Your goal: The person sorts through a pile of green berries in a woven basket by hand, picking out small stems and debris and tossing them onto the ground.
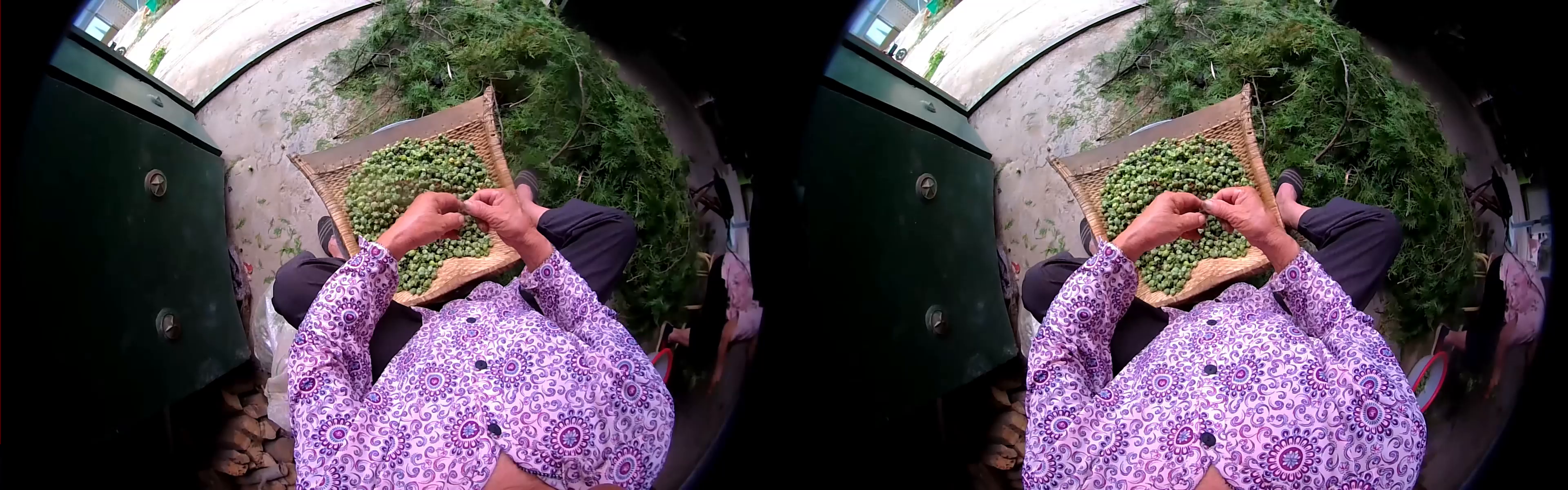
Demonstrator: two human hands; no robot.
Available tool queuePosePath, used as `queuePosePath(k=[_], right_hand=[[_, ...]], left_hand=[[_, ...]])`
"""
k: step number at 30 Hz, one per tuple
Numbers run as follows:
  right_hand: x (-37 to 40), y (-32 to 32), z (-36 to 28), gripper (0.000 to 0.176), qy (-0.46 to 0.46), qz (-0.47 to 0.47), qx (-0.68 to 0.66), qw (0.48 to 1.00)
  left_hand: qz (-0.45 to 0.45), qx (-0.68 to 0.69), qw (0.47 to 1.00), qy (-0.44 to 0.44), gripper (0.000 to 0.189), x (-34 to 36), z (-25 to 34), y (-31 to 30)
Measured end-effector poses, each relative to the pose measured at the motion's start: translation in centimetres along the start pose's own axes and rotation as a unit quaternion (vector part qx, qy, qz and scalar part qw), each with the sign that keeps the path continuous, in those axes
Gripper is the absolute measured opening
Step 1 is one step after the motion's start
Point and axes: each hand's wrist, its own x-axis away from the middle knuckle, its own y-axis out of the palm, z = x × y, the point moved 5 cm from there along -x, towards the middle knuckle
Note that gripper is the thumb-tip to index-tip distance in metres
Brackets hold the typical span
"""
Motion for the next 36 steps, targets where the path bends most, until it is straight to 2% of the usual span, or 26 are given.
queuePosePath(k=[1,3,4,5,7,8,9,10,11,13,14,15,17,18,19,21,23,25,27,29,33,35,36], right_hand=[[0.1,-0.4,0.3,0.016,-0.006,-0.014,0.003,1.0],[0.0,-2.6,1.9,0.017,-0.012,-0.026,0.006,1.0],[-0.4,-5.7,2.5,0.022,-0.073,0.028,-0.06,0.995],[-0.6,-8.4,2.4,0.029,-0.133,0.08,-0.124,0.98],[-0.2,-11.9,-1.1,0.046,-0.103,0.225,-0.004,0.969],[0.2,-13.4,-1.5,0.048,-0.107,0.295,0.167,0.935],[0.6,-14.6,-2.0,0.05,-0.109,0.353,0.334,0.867],[0.5,-14.8,-1.8,0.047,-0.124,0.337,0.396,0.845],[0.2,-14.6,-0.4,0.044,-0.121,0.314,0.359,0.871],[-0.4,-10.4,0.8,0.049,-0.06,0.227,0.284,0.93],[-0.7,-8.3,1.2,0.053,-0.055,0.193,0.389,0.899],[-1.3,-6.7,1.9,0.058,-0.05,0.155,0.488,0.857],[-2.8,-6.1,4.7,0.07,-0.052,0.179,0.515,0.836],[-4.2,-6.8,6.8,0.078,-0.027,0.187,0.51,0.839],[-4.7,-6.6,7.1,0.078,-0.026,0.185,0.51,0.84],[-5.4,-6.0,8.1,0.079,0.035,0.181,0.521,0.834],[-5.3,-5.5,8.7,0.08,0.071,0.186,0.547,0.813],[-5.3,-5.6,9.5,0.082,0.049,0.184,0.458,0.869],[-4.9,-4.9,10.3,0.082,0.044,0.168,0.474,0.863],[-4.4,-3.7,11.4,0.08,0.089,0.138,0.459,0.873],[-3.7,-0.6,13.1,0.081,0.031,0.069,0.456,0.887],[-4.9,0.5,18.7,0.08,-0.037,0.024,0.399,0.916],[-3.0,2.2,16.4,0.078,-0.029,0.054,0.376,0.925]], left_hand=[[-0.002,-0.001,1.0,0.0,0.025,-0.1,-0.2,-0.1],[0.003,-0.111,0.994,-0.02,0.021,0.0,-0.5,-0.6],[0.006,-0.168,0.985,-0.045,0.022,0.4,-0.3,-0.5],[-0.03,-0.246,0.968,-0.036,0.032,0.6,-0.6,-0.2],[-0.115,-0.39,0.914,-0.012,0.046,1.3,-1.4,1.1],[-0.153,-0.427,0.889,-0.065,0.06,1.5,-2.5,1.6],[-0.174,-0.445,0.874,-0.085,0.064,1.7,-2.3,1.8],[-0.163,-0.454,0.873,-0.078,0.063,1.7,-2.0,1.6],[-0.153,-0.459,0.872,-0.075,0.062,1.7,-1.9,1.3],[-0.056,-0.416,0.907,-0.038,0.057,1.5,-0.7,-0.1],[-0.022,-0.391,0.92,0.009,0.053,1.5,0.5,-0.8],[0.018,-0.349,0.937,0.009,0.051,2.0,2.2,-1.3],[0.07,-0.233,0.97,0.015,0.049,2.5,3.3,-2.4],[0.102,-0.208,0.972,0.045,0.046,2.3,3.0,-3.1],[0.115,-0.157,0.979,0.052,0.043,2.4,2.9,-3.6],[0.142,-0.173,0.974,0.037,0.047,2.8,3.0,-4.4],[0.149,-0.147,0.977,0.043,0.047,3.3,3.1,-4.5],[0.154,-0.12,0.979,0.051,0.047,3.6,3.1,-4.6],[0.159,-0.157,0.972,0.066,0.039,3.7,3.4,-4.6],[0.158,-0.162,0.972,0.068,0.039,3.5,3.5,-4.5],[0.15,-0.143,0.977,0.055,0.039,3.1,3.2,-4.3],[0.149,-0.142,0.977,0.054,0.039,2.7,3.0,-4.5],[0.149,-0.145,0.977,0.058,0.039,2.6,3.0,-4.7]])
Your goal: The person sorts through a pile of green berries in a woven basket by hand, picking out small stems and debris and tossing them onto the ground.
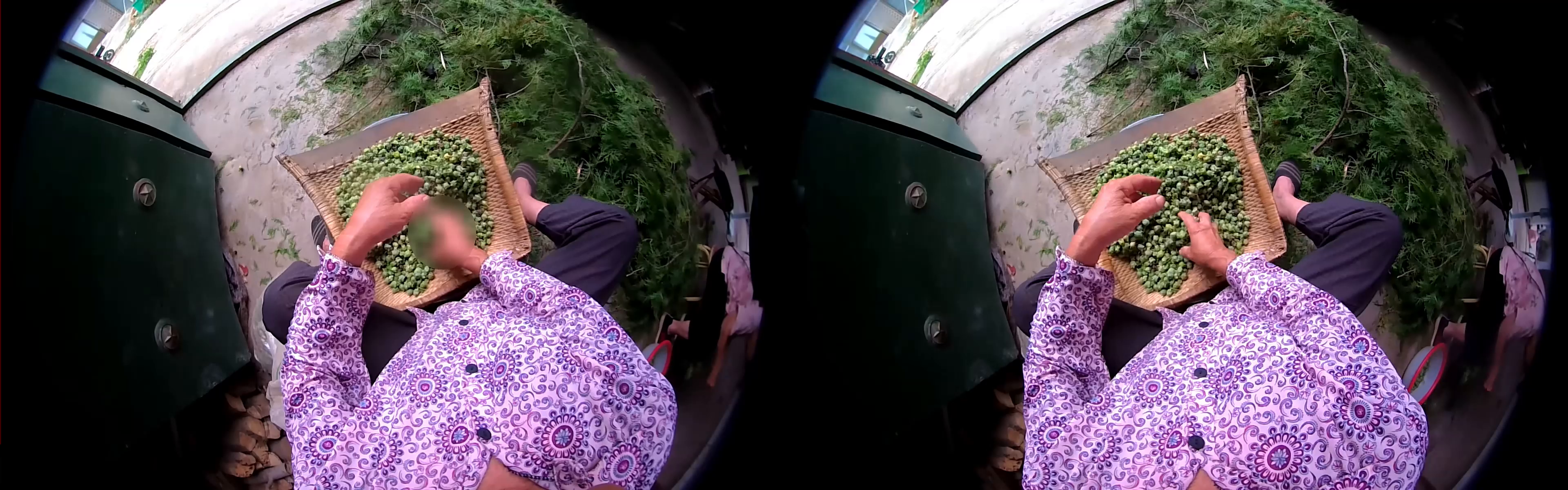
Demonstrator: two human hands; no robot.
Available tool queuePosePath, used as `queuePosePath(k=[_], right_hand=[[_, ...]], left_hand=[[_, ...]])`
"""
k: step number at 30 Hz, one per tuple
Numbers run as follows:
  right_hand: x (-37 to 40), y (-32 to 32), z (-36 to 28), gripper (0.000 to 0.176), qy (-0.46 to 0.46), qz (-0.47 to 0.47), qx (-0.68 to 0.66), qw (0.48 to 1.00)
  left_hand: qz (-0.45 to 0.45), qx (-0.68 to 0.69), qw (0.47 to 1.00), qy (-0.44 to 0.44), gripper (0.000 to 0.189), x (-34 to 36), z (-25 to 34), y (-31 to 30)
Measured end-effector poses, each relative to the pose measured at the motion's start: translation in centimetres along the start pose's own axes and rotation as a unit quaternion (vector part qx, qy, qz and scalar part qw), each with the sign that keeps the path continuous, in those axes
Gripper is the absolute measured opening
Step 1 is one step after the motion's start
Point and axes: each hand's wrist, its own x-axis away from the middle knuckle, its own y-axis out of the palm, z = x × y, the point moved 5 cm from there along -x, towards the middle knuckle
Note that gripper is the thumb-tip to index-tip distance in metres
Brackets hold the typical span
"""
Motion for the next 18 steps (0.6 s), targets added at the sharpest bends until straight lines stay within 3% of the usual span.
queuePosePath(k=[1,3,7,10,11,12,14,18], right_hand=[[0.4,0.8,-0.7,0.075,-0.008,-0.028,-0.04,0.999],[1.1,1.1,-2.7,0.07,-0.164,-0.07,0.019,0.984],[4.4,-2.1,-8.3,0.063,-0.27,-0.104,0.0,0.957],[4.2,-2.9,-7.0,0.058,-0.12,-0.172,0.072,0.975],[3.2,-4.0,-5.5,0.058,-0.056,-0.195,0.035,0.979],[2.4,-5.8,-4.0,0.055,0.044,-0.153,0.007,0.987],[0.6,-8.5,0.6,0.051,0.089,-0.032,0.037,0.995],[-2.0,-10.6,3.1,0.048,0.114,0.024,0.001,0.993]], left_hand=[[0.0,-0.002,1.0,0.004,0.038,-0.1,-0.1,0.0],[-0.007,-0.002,1.0,-0.005,0.037,-0.3,-0.4,-0.1],[0.002,0.005,1.0,0.0,0.037,-0.2,-0.5,-0.4],[0.01,0.002,1.0,0.013,0.037,0.1,-0.9,-0.6],[0.012,-0.003,1.0,0.022,0.037,0.3,-1.0,-0.7],[0.012,-0.004,1.0,0.015,0.038,0.5,-0.8,-0.8],[0.016,-0.004,1.0,0.0,0.038,1.1,-0.2,-1.0],[0.02,-0.013,1.0,-0.003,0.039,1.6,-0.8,-1.0]])
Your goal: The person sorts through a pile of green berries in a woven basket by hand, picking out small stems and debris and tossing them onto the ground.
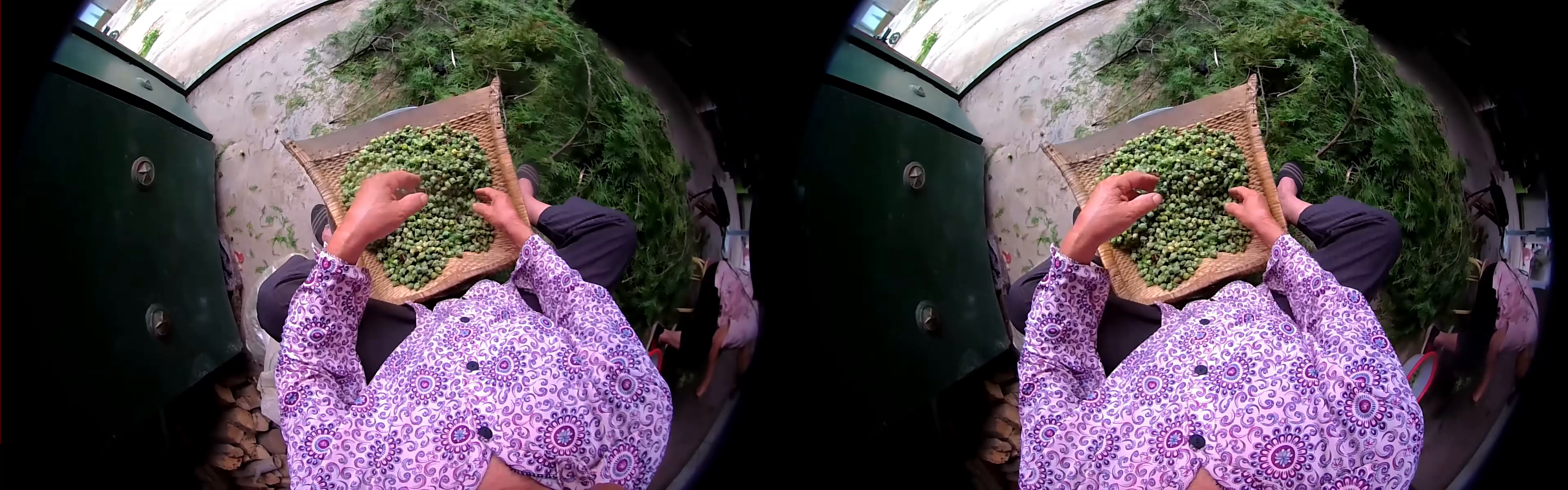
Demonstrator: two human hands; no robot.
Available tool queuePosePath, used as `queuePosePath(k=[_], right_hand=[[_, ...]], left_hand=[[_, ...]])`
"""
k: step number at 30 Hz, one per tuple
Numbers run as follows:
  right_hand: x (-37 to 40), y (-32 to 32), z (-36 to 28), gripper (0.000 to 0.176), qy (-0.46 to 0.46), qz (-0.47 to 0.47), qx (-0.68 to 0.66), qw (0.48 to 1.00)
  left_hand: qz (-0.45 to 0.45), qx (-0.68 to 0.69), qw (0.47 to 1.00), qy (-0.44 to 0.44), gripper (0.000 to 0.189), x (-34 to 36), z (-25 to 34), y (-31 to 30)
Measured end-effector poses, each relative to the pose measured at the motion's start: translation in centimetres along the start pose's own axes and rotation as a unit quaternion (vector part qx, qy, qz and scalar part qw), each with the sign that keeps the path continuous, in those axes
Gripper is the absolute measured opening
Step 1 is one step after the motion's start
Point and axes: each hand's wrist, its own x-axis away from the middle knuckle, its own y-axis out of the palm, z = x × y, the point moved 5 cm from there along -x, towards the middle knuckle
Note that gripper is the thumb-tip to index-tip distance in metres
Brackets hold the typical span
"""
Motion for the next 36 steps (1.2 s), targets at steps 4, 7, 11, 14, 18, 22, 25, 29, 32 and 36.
queuePosePath(k=[4,7,11,14,18,22,25,29,32,36], right_hand=[[-3.0,0.5,-0.1,0.042,0.005,0.032,0.006,0.999],[-3.5,0.3,0.0,0.037,0.0,0.067,0.09,0.994],[-2.0,-1.9,0.2,0.026,0.037,0.079,0.011,0.996],[-0.9,-3.2,0.2,0.024,0.058,0.073,-0.039,0.995],[1.4,-3.0,-4.5,0.015,0.045,-0.044,-0.258,0.964],[4.2,-1.9,-10.1,0.012,-0.021,-0.2,-0.401,0.894],[5.1,-1.4,-11.9,0.012,-0.051,-0.241,-0.42,0.873],[5.8,-1.1,-12.2,0.011,-0.047,-0.256,-0.431,0.864],[6.0,-0.9,-12.3,0.009,-0.042,-0.293,-0.407,0.864],[5.9,-1.0,-11.9,0.011,-0.02,-0.298,-0.456,0.838]], left_hand=[[0.007,0.007,1.0,0.0,0.039,0.2,0.3,-0.1],[0.009,-0.026,1.0,0.004,0.038,0.1,0.7,0.0],[0.001,-0.023,1.0,0.005,0.038,-0.1,1.3,0.3],[-0.014,-0.053,0.998,0.021,0.038,-0.6,1.2,1.0],[-0.013,-0.063,0.998,0.024,0.037,-1.2,-0.2,2.0],[-0.074,0.014,0.997,0.018,0.055,-1.8,-1.9,4.5],[-0.17,0.201,0.961,-0.086,0.049,-1.0,-2.1,6.2],[-0.171,0.187,0.964,-0.084,0.029,-1.0,-2.4,6.5],[-0.172,0.201,0.96,-0.089,0.024,-0.9,-3.1,7.0],[-0.16,0.158,0.971,-0.081,0.015,-0.3,-3.2,6.9]])
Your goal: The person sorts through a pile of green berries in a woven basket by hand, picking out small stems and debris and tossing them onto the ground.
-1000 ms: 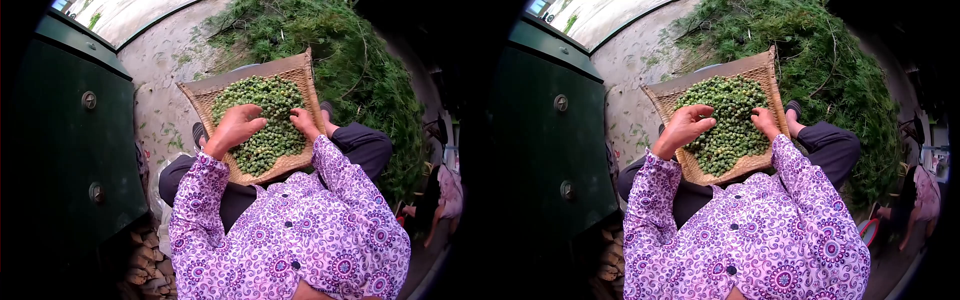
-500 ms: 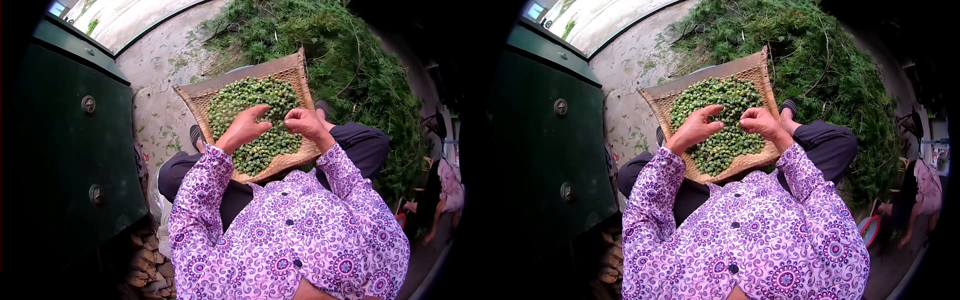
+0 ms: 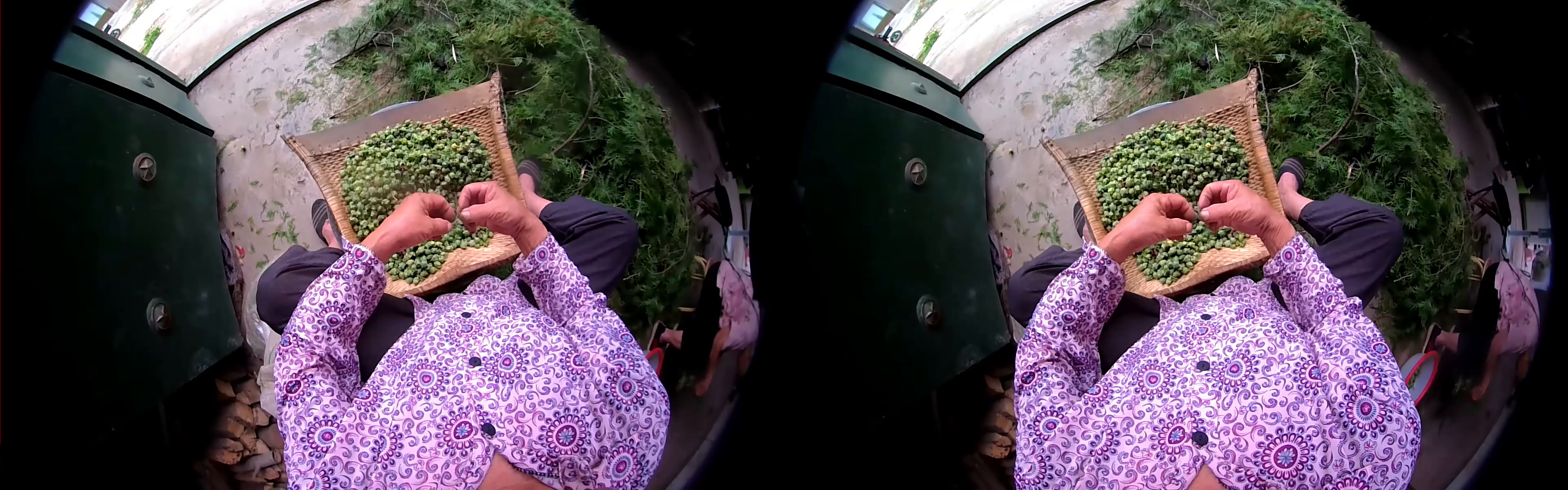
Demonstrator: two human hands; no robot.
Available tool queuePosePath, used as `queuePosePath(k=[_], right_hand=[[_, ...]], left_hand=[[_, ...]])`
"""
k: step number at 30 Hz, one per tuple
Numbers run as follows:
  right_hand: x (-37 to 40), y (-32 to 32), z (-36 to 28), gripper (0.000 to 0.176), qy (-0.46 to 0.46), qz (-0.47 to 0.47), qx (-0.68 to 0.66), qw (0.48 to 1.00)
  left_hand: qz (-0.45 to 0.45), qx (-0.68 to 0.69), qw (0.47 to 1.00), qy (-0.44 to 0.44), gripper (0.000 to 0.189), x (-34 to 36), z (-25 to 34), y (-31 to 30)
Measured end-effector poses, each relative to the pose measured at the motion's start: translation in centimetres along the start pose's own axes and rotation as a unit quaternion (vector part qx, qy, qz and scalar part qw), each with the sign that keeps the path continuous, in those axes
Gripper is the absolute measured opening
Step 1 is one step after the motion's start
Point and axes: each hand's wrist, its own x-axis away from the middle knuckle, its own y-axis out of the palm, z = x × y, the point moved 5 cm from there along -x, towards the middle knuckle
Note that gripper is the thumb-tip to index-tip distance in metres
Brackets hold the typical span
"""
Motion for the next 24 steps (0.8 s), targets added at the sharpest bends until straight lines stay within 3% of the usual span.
queuePosePath(k=[3,5,9,11,13,18,22,24], right_hand=[[-0.7,-3.5,2.1,0.018,-0.012,0.059,-0.056,0.997],[-0.9,-6.2,3.8,0.022,0.042,0.138,0.161,0.977],[-0.4,-2.5,3.7,0.048,0.057,0.107,0.159,0.98],[-0.5,0.7,2.6,0.061,0.057,0.083,0.081,0.992],[-1.4,2.3,3.1,0.051,0.051,0.009,0.055,0.997],[-1.9,0.9,3.6,0.017,0.018,0.044,-0.05,0.998],[-1.3,1.4,2.9,0.011,0.014,0.037,0.003,0.999],[-1.3,0.3,2.9,0.01,0.006,0.06,0.006,0.998]], left_hand=[[0.018,-0.106,0.994,0.019,0.013,0.4,-0.5,-0.6],[0.015,-0.168,0.986,-0.007,0.012,1.0,-1.2,-0.6],[0.054,-0.174,0.983,-0.012,0.014,1.6,-2.0,-0.8],[0.078,-0.19,0.979,-0.006,0.015,1.6,-1.7,-0.9],[0.133,-0.206,0.969,0.006,0.015,1.7,-0.9,-1.3],[0.171,-0.168,0.971,0.026,0.014,1.2,-0.6,-2.0],[0.131,-0.081,0.987,0.048,0.014,0.9,-1.8,-1.4],[0.111,-0.104,0.987,0.044,0.01,0.9,-1.8,-1.3]])
